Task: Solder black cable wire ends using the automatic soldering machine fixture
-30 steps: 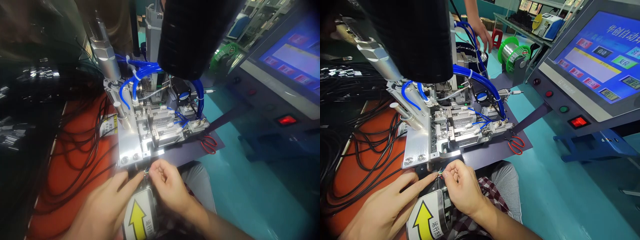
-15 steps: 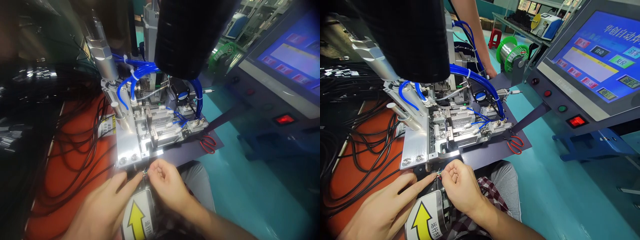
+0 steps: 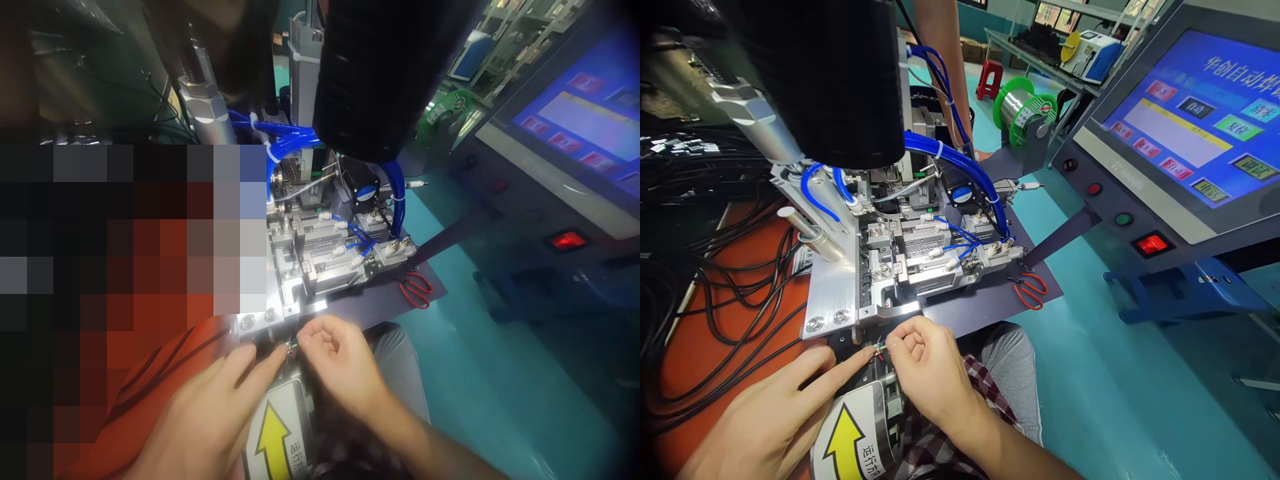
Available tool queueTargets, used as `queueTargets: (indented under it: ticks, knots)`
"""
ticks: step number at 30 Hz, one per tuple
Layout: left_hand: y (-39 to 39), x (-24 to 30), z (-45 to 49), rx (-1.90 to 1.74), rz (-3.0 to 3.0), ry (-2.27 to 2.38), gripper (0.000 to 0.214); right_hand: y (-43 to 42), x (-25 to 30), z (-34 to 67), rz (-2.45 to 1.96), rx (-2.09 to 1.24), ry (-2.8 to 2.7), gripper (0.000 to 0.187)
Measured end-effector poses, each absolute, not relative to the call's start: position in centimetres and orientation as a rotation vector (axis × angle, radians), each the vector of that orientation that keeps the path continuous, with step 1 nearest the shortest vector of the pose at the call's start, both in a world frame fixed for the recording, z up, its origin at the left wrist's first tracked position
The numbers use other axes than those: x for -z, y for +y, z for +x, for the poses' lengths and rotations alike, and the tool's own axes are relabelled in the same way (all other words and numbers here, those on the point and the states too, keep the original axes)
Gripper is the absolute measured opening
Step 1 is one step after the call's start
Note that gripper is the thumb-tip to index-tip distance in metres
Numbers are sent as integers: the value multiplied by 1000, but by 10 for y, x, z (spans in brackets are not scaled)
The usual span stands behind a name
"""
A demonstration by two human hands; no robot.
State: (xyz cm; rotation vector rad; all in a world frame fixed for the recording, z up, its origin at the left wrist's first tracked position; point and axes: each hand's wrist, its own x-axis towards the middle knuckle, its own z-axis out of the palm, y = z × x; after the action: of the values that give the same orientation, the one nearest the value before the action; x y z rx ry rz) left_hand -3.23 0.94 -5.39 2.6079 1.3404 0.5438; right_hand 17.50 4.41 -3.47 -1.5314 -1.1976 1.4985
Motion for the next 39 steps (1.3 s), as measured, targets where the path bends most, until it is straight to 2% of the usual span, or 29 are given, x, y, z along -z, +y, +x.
queueTargets:
  ticks: [23, 33, 39]
  knots:
    - [9, 55, -31, -562, 2583, 1351, 55, 37, 43, 172, -1427, -1331, -1410, 10]
    - [9, 58, -31, -619, 2594, 1371, 54, 41, 35, 171, -1593, -1381, -1370, 14]
    - [11, 58, -30, -650, 2589, 1360, 49, 39, 28, 175, -1586, -1207, -1512, 14]
